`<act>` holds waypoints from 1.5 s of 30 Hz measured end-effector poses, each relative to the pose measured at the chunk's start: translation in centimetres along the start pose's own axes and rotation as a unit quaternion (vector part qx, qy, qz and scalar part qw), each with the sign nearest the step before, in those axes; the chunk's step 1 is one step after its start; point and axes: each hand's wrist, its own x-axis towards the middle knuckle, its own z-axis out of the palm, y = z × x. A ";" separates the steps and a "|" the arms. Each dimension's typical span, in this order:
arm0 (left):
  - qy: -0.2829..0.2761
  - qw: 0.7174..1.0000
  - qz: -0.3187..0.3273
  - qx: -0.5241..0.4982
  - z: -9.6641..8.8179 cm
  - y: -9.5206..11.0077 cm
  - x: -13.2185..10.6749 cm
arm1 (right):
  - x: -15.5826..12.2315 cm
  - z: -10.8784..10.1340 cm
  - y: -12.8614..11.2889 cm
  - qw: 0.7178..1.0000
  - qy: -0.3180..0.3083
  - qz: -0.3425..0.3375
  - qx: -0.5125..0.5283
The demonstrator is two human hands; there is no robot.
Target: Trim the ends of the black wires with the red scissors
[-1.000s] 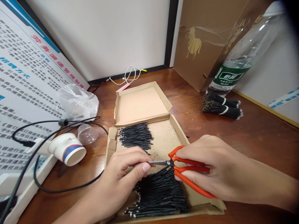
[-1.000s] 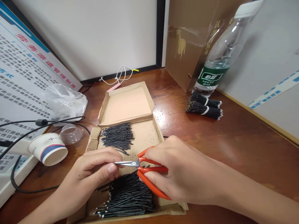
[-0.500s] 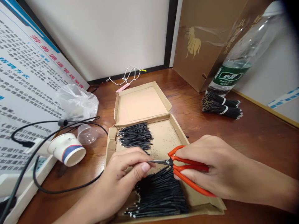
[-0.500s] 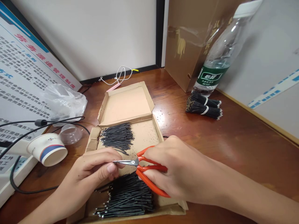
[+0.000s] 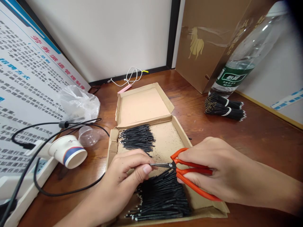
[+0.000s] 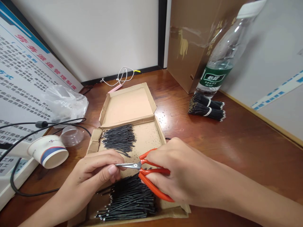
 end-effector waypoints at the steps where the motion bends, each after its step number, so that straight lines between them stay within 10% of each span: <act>1: 0.000 1.000 -0.001 0.001 0.0 0.0 0.0 | 0.0 0.0 0.1 1.000 0.004 0.000 0.005; 45: 0.007 1.000 -0.001 0.019 0.2 -0.1 0.1 | 0.0 0.0 -0.7 0.999 -0.015 0.045 -0.025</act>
